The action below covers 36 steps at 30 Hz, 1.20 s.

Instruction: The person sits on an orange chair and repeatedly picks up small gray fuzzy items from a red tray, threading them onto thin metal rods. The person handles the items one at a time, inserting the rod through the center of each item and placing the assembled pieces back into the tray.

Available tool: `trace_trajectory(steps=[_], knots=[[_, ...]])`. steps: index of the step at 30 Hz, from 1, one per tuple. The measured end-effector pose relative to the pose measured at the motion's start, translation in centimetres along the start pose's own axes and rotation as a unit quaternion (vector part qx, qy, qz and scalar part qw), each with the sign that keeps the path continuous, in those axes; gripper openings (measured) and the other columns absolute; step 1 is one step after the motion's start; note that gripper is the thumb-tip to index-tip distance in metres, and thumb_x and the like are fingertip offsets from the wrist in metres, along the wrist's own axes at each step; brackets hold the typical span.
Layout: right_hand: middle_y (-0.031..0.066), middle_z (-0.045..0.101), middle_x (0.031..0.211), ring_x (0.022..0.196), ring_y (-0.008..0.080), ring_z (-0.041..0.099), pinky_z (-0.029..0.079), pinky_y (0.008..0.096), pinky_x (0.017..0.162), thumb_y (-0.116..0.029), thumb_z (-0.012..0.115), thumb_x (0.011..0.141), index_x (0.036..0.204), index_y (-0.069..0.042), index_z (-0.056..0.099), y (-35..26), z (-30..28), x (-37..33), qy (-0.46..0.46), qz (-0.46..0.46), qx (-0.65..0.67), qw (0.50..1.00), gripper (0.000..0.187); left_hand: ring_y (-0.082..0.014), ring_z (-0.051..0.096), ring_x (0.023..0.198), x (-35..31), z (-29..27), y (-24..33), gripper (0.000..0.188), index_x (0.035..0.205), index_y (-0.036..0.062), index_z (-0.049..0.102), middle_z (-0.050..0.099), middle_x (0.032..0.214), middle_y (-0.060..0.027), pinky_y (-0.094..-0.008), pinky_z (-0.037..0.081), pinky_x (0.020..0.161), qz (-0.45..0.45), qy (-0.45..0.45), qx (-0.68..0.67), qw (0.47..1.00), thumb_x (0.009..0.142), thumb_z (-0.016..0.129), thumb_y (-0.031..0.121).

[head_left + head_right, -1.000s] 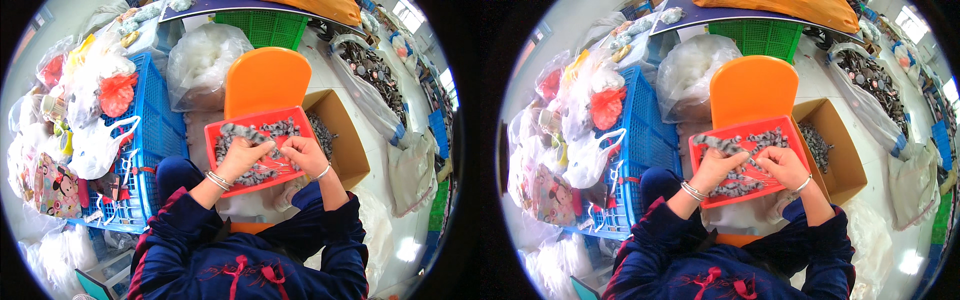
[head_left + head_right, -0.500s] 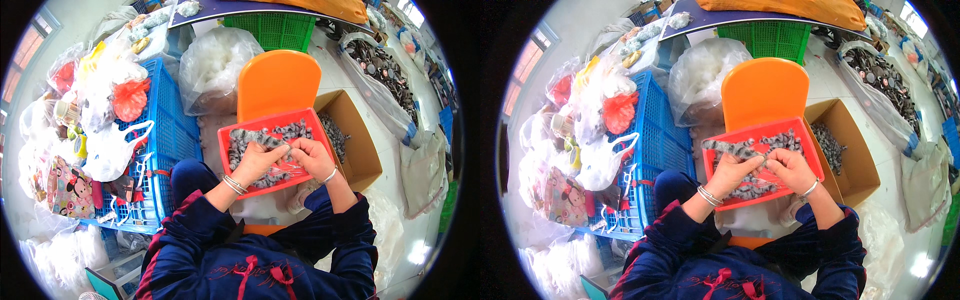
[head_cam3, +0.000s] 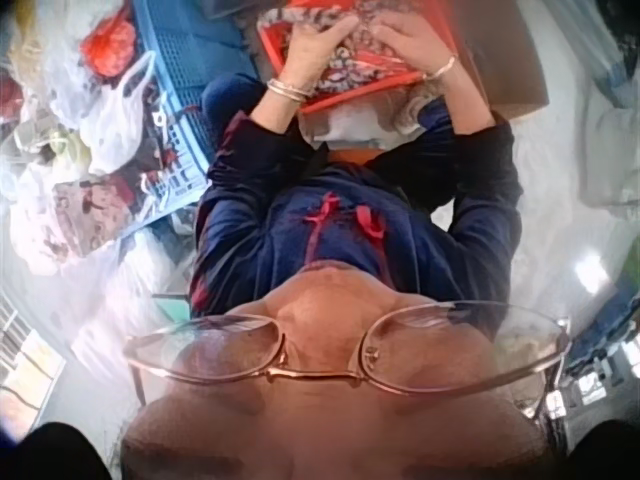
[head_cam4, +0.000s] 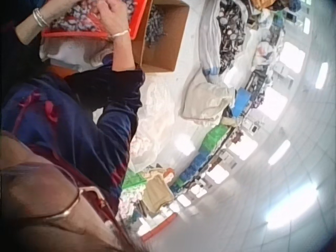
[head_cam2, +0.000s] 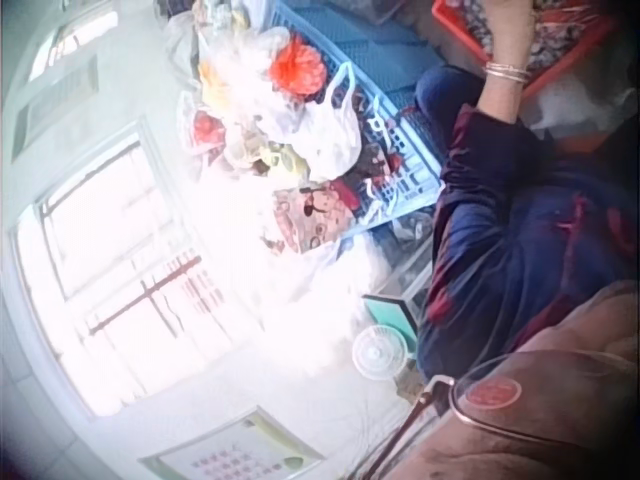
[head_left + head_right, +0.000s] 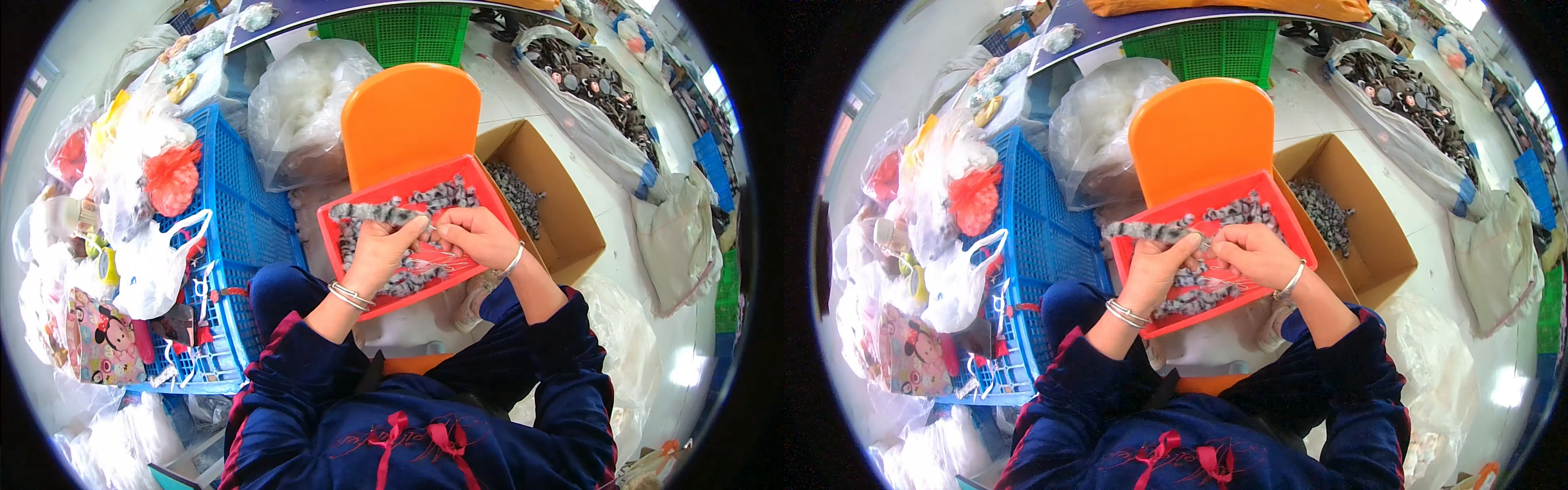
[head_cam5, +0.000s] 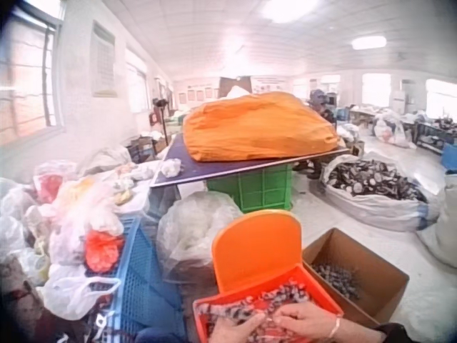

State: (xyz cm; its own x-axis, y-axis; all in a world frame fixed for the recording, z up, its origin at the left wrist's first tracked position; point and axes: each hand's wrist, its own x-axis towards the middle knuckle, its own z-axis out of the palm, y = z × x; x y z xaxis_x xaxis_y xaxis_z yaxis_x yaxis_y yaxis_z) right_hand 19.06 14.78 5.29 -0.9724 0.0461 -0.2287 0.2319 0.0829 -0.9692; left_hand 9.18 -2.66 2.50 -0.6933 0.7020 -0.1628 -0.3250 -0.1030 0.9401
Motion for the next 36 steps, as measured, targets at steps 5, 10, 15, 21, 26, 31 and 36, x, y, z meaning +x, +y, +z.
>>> trace_trajectory(steps=[5, 10, 15, 21, 26, 31, 36], knots=[[-0.0027, 0.056, 0.070, 0.065, 0.0037, 0.048, 0.040, 0.0223, 0.057, -0.013, 0.059, 0.092, 0.085, -0.001, 0.064, -0.1, 0.2, -0.1, 0.033, -0.023, 0.023, 0.999, 0.016, -0.0101, 0.059, 0.063, 0.0, 0.3, 0.0, 0.013, 0.089, 0.0009, 0.068, 0.065, 0.075, -0.0032, -0.0231, 0.048, 0.059, 0.006, -0.010, 0.012, 1.000, 0.091, 0.067, 0.014], [-0.0032, 0.055, 0.067, 0.064, 0.0031, 0.046, 0.039, 0.0230, 0.056, -0.014, 0.060, 0.091, 0.082, 0.001, 0.063, 0.1, 0.3, 0.0, 0.078, -0.059, -0.052, 0.994, 0.017, -0.0084, 0.058, 0.066, 0.1, 0.5, -0.9, 0.012, 0.089, 0.0005, 0.066, 0.064, 0.077, -0.0019, -0.0232, 0.048, 0.060, 0.021, -0.001, 0.092, 0.996, 0.091, 0.066, 0.012], [0.0138, 0.063, 0.069, 0.060, 0.0272, 0.061, 0.047, 0.0369, 0.056, -0.010, 0.062, 0.083, 0.077, -0.001, 0.061, 0.2, 2.1, 0.5, 0.196, -0.162, -0.244, 0.936, 0.011, -0.0073, 0.059, 0.073, -0.4, 0.8, -2.3, 0.014, 0.099, -0.0001, 0.065, 0.064, 0.083, -0.0006, -0.0226, 0.049, 0.067, 0.220, 0.016, 0.259, 0.940, 0.093, 0.064, 0.013], [0.0120, 0.059, 0.069, 0.063, 0.0261, 0.060, 0.047, 0.0377, 0.058, -0.018, 0.060, 0.088, 0.079, -0.001, 0.059, 0.0, 1.9, 1.1, 0.209, -0.143, -0.267, 0.930, 0.019, -0.0073, 0.056, 0.069, -0.3, 1.8, -1.9, 0.022, 0.092, -0.0047, 0.069, 0.064, 0.075, -0.0018, -0.0229, 0.046, 0.063, 0.122, 0.076, 0.105, 0.984, 0.093, 0.064, 0.016], [-0.0003, 0.056, 0.078, 0.065, 0.0067, 0.047, 0.042, 0.0217, 0.059, -0.032, 0.044, 0.103, 0.112, -0.001, 0.064, -0.1, 0.8, 0.8, 0.052, -0.030, 0.041, 0.997, 0.039, -0.0057, 0.052, 0.057, -0.1, 1.0, -1.2, 0.037, 0.073, -0.0024, 0.070, 0.061, 0.062, -0.0011, -0.0224, 0.040, 0.053, 0.049, 0.078, 0.031, 0.995, 0.093, 0.063, 0.028], [-0.0019, 0.052, 0.081, 0.064, 0.0052, 0.040, 0.035, 0.0204, 0.054, -0.033, 0.041, 0.105, 0.130, 0.001, 0.056, 0.1, 1.6, 0.8, -0.018, -0.054, 0.147, 0.988, 0.045, -0.0098, 0.051, 0.059, -0.2, 0.9, -0.8, 0.034, 0.063, 0.0050, 0.058, 0.057, 0.063, -0.0027, -0.0251, 0.041, 0.059, 0.023, 0.053, -0.053, 0.997, 0.093, 0.065, 0.020], [-0.0013, 0.052, 0.077, 0.060, 0.0040, 0.038, 0.031, 0.0199, 0.051, -0.033, 0.047, 0.103, 0.124, 0.001, 0.059, 0.5, 2.3, 1.1, 0.039, -0.053, 0.184, 0.981, 0.042, -0.0102, 0.050, 0.059, -0.2, 1.5, -1.0, 0.034, 0.063, 0.0041, 0.059, 0.056, 0.063, -0.0026, -0.0260, 0.040, 0.058, 0.039, 0.052, -0.092, 0.994, 0.093, 0.064, 0.019]])
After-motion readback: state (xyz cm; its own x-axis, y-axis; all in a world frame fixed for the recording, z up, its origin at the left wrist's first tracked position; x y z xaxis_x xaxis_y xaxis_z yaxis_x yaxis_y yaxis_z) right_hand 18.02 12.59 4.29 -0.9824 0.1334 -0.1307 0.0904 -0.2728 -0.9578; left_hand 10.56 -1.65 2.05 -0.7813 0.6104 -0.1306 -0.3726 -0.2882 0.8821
